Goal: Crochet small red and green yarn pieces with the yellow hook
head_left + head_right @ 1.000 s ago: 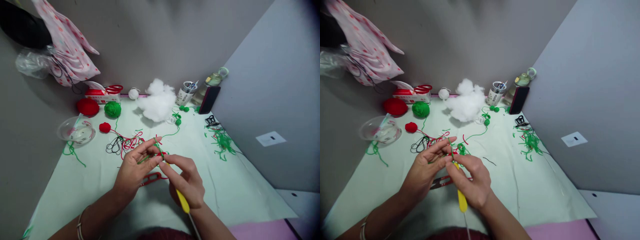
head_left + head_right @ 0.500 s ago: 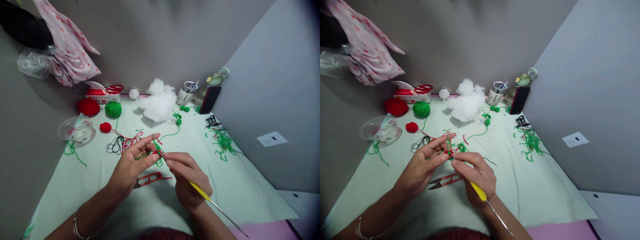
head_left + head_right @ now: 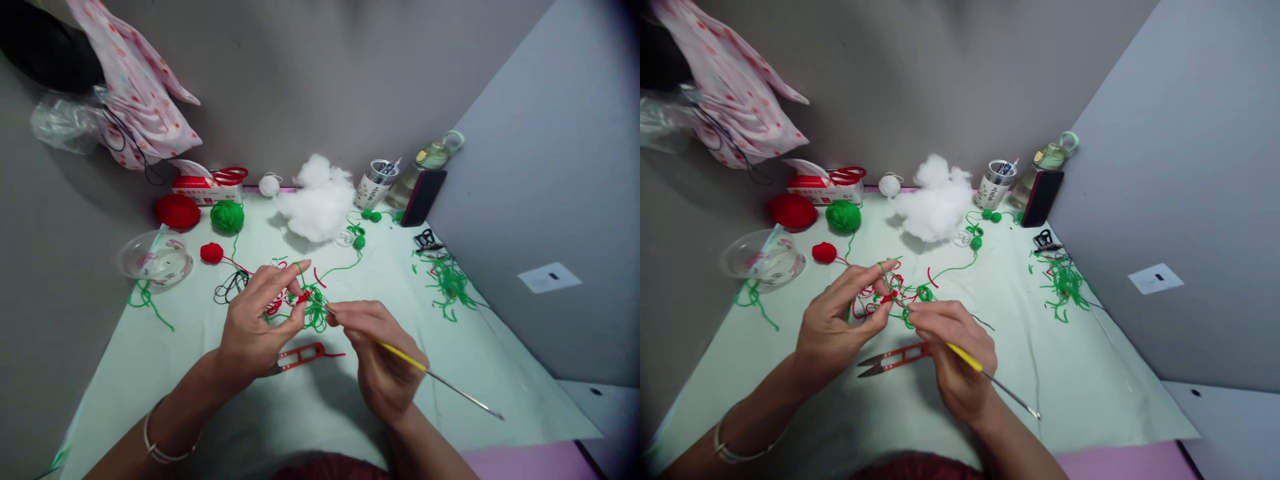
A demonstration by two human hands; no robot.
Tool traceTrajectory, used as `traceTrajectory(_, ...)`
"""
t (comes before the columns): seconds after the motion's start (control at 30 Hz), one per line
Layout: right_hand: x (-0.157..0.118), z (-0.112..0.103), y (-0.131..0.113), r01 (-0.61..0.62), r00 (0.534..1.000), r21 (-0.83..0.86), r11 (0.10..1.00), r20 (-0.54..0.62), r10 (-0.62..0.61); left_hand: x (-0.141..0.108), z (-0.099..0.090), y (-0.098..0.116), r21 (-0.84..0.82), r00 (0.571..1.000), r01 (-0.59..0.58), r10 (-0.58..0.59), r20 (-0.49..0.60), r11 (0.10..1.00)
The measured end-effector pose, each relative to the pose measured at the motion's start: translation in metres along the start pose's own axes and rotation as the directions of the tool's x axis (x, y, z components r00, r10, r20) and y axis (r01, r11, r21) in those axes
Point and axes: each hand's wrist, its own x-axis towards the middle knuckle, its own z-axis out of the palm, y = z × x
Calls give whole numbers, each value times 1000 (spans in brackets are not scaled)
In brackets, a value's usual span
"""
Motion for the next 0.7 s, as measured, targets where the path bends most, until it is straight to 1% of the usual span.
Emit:
traceTrajectory(0.07, 2, 0, 0, -31, 999, 24, 999, -20, 32, 1, 0, 0, 7, 1000, -15, 15, -13, 1000)
traceTrajectory(0.13, 3, 1, 0, -66, 997, 59, 996, -44, 68, 1, 0, 1, 2, 1000, 19, -19, -17, 1000)
traceTrajectory(0.17, 4, 2, 1, -82, 995, 76, 994, -52, 86, 2, 0, 2, -12, 998, 62, -62, -8, 998)
traceTrajectory(0.23, 4, 3, 1, -103, 992, 91, 991, -64, 109, 2, 0, 5, -81, 982, 190, -188, 27, 978)
traceTrajectory(0.33, 5, 3, 1, -79, 994, 59, 995, -68, 83, 3, 1, 9, -263, 922, 387, -374, 100, 884)
traceTrajectory(0.43, 4, 2, 0, -47, 997, 24, 999, -60, 48, 3, 3, 10, -404, 852, 519, -493, 175, 753)
traceTrajectory(0.53, 3, 1, -2, -28, 998, 0, 1000, -57, 28, 1, 1, 8, -474, 795, 600, -544, 268, 644)
traceTrajectory(0.63, 3, 1, -4, 0, 999, -21, 1000, -51, -1, -1, -1, 5, -499, 753, 655, -551, 360, 568)
traceTrajectory(0.7, 2, 0, -5, 9, 999, -29, 1000, -36, -10, -2, -1, 4, -510, 727, 682, -563, 394, 525)
